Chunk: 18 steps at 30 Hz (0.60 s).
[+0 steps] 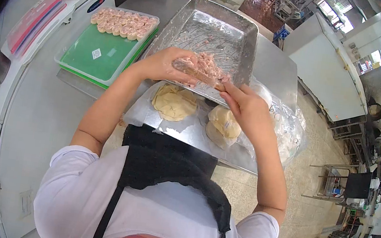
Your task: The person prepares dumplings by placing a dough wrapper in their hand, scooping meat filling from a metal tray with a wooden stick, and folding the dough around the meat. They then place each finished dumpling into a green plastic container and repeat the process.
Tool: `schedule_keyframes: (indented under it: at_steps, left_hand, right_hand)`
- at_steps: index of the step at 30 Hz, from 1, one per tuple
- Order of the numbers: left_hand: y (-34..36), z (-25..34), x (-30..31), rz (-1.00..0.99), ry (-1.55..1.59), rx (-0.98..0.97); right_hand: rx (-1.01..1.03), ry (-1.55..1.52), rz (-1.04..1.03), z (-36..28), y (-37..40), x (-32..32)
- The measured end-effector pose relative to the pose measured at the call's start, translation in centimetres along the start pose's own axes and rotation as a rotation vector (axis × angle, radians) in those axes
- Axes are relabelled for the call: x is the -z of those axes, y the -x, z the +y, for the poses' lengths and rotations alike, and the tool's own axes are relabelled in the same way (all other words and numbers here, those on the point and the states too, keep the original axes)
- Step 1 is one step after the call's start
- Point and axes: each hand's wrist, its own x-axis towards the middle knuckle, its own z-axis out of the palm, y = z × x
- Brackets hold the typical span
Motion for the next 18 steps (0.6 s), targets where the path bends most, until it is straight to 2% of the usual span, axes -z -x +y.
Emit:
schedule_keyframes:
  at_steps: [3, 5, 6, 8, 9, 11, 12, 13, 14, 16, 18]
  left_hand:
    - [0.8, 1.1, -0.2, 0.041, -0.155, 0.01]
    - [1.4, 0.9, -0.5, 0.198, -0.045, -0.019]
    - [1.5, 1.2, -0.5, 0.198, -0.053, -0.013]
    - [1.6, 1.8, -0.4, 0.121, 0.285, 0.074]
    - [1.7, 1.5, -0.3, 0.124, 0.282, 0.078]
    - [2.1, 0.3, 0.6, 0.18, -0.102, -0.016]
    - [2.6, 0.2, 1.4, 0.198, -0.109, -0.002]
    - [3.6, 0.2, 2.4, 0.231, -0.113, 0.088]
    - [4.6, -0.1, 3.5, 0.261, -0.116, 0.179]
    - [7.2, -2.2, 6.8, 0.378, -0.202, 0.181]
    - [10.0, -4.6, 10.4, 0.489, -0.234, 0.278]
  right_hand:
    - [-0.041, 0.081, -0.036, 0.2, -0.2, 2.9]
    - [-0.065, 0.042, -0.003, 0.0, -0.2, 3.7]
    - [-0.061, 0.033, 0.0, -0.4, -0.1, 3.1]
    - [0.002, 0.08, -0.033, -1.0, 0.0, 1.1]
    - [0.016, -0.119, -0.049, -0.1, -0.1, -0.2]
    - [0.013, -0.182, -0.083, 1.6, -0.5, -0.8]
    - [0.004, -0.243, -0.122, 2.8, -0.8, -1.1]
    - [-0.011, -0.351, -0.049, 4.0, -0.7, -1.8]
    - [-0.001, -0.368, -0.061, 4.9, -0.4, -1.6]
    - [-0.461, -0.684, 0.035, 5.2, 0.6, -0.1]
    - [-0.347, -1.13, 0.358, 7.1, 2.3, 1.3]
